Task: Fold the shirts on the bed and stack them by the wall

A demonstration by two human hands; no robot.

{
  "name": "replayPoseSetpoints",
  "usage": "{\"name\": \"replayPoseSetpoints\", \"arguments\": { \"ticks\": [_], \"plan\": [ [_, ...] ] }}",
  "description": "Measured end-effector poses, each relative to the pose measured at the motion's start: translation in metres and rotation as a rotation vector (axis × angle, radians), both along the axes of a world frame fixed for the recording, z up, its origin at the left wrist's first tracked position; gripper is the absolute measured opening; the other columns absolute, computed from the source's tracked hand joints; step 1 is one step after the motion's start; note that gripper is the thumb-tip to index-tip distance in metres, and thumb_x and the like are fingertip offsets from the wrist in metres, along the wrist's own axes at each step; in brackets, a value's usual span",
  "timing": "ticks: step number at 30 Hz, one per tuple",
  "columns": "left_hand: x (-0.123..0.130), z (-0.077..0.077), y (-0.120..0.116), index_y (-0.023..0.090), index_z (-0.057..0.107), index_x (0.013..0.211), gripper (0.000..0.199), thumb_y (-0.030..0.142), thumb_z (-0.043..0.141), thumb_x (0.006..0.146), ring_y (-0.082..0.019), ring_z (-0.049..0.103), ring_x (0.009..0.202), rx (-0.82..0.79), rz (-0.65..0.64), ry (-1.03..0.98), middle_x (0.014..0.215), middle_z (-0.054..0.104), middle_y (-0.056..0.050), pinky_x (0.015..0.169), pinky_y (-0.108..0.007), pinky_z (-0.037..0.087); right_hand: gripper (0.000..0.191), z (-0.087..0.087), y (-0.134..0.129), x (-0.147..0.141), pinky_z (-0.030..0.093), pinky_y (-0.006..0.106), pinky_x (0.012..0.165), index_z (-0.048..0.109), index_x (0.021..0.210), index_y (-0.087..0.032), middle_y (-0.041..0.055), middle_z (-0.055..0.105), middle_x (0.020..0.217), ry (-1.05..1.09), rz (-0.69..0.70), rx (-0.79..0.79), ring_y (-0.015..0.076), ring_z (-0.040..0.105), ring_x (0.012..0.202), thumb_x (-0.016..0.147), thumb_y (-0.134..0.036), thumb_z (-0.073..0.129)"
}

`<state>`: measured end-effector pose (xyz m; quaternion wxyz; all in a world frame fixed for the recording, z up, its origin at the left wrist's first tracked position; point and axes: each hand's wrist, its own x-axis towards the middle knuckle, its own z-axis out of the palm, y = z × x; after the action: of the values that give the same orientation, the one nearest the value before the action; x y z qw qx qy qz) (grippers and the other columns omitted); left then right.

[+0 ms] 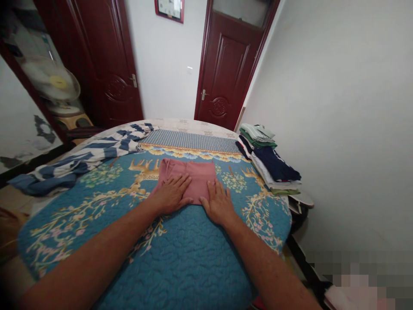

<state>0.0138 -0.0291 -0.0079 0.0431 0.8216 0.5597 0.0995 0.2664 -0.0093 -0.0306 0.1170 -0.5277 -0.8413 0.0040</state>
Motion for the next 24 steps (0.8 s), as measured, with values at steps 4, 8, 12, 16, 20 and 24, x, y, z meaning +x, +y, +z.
{"name": "replayPoseSetpoints", "arguments": {
  "ticks": [4, 8, 12, 16, 20, 24],
  "plan": [
    [0.0, -0.003, -0.001, 0.016, 0.034, 0.173, 0.093, 0.074, 0.045, 0.101, -0.04, 0.028, 0.166, 0.011, 0.029, 0.027, 0.18, 0.028, -0.019, 0.133, -0.058, 0.022, 0.079, -0.002, -0.007, 0.003, 0.023, 0.067, 0.131, 0.036, 0.172, -0.015, 0.023, 0.031, 0.177, 0.024, 0.001, 0.002, 0.0408, 0.029, 0.165, 0.108, -0.061, 0.045],
    [-0.002, -0.005, 0.001, 0.017, 0.034, 0.172, 0.098, 0.079, 0.047, 0.098, -0.039, 0.032, 0.164, 0.022, 0.049, 0.019, 0.178, 0.033, -0.021, 0.132, -0.057, 0.024, 0.078, -0.008, -0.007, 0.009, 0.024, 0.064, 0.132, 0.039, 0.171, -0.012, 0.0228, 0.034, 0.176, 0.066, 0.009, 0.02, 0.0392, 0.031, 0.164, 0.108, -0.06, 0.044],
    [-0.003, -0.004, 0.003, 0.016, 0.033, 0.173, 0.097, 0.079, 0.043, 0.099, -0.04, 0.033, 0.164, 0.011, 0.047, 0.007, 0.176, 0.035, -0.022, 0.132, -0.058, 0.025, 0.07, -0.006, 0.009, 0.01, 0.032, 0.059, 0.131, 0.046, 0.166, -0.01, 0.0226, 0.038, 0.174, 0.203, -0.017, 0.107, 0.0344, 0.035, 0.163, 0.111, -0.052, 0.037],
    [-0.003, -0.004, 0.004, 0.017, 0.034, 0.172, 0.095, 0.077, 0.043, 0.1, -0.04, 0.035, 0.163, 0.013, 0.05, 0.012, 0.176, 0.036, -0.022, 0.132, -0.058, 0.026, 0.067, 0.004, 0.028, 0.0, 0.031, 0.057, 0.132, 0.046, 0.166, -0.01, 0.0208, 0.041, 0.173, 0.227, 0.007, 0.111, 0.0323, 0.035, 0.163, 0.111, -0.048, 0.036],
    [-0.005, -0.004, 0.005, 0.014, 0.036, 0.171, 0.097, 0.079, 0.044, 0.098, -0.042, 0.035, 0.163, 0.014, 0.045, 0.035, 0.176, 0.036, -0.023, 0.131, -0.059, 0.026, 0.073, 0.01, 0.033, -0.013, 0.025, 0.062, 0.132, 0.038, 0.171, -0.015, 0.018, 0.03, 0.179, 0.099, 0.015, -0.025, 0.0378, 0.03, 0.164, 0.111, -0.056, 0.041],
    [-0.007, -0.008, 0.005, 0.012, 0.037, 0.171, 0.103, 0.082, 0.047, 0.095, -0.043, 0.034, 0.163, 0.003, 0.037, 0.066, 0.175, 0.035, -0.024, 0.131, -0.06, 0.027, 0.079, 0.008, 0.032, -0.016, 0.022, 0.063, 0.132, 0.031, 0.174, -0.018, 0.0177, 0.022, 0.181, 0.058, 0.009, -0.051, 0.0378, 0.026, 0.166, 0.109, -0.062, 0.044]
  ]
}}
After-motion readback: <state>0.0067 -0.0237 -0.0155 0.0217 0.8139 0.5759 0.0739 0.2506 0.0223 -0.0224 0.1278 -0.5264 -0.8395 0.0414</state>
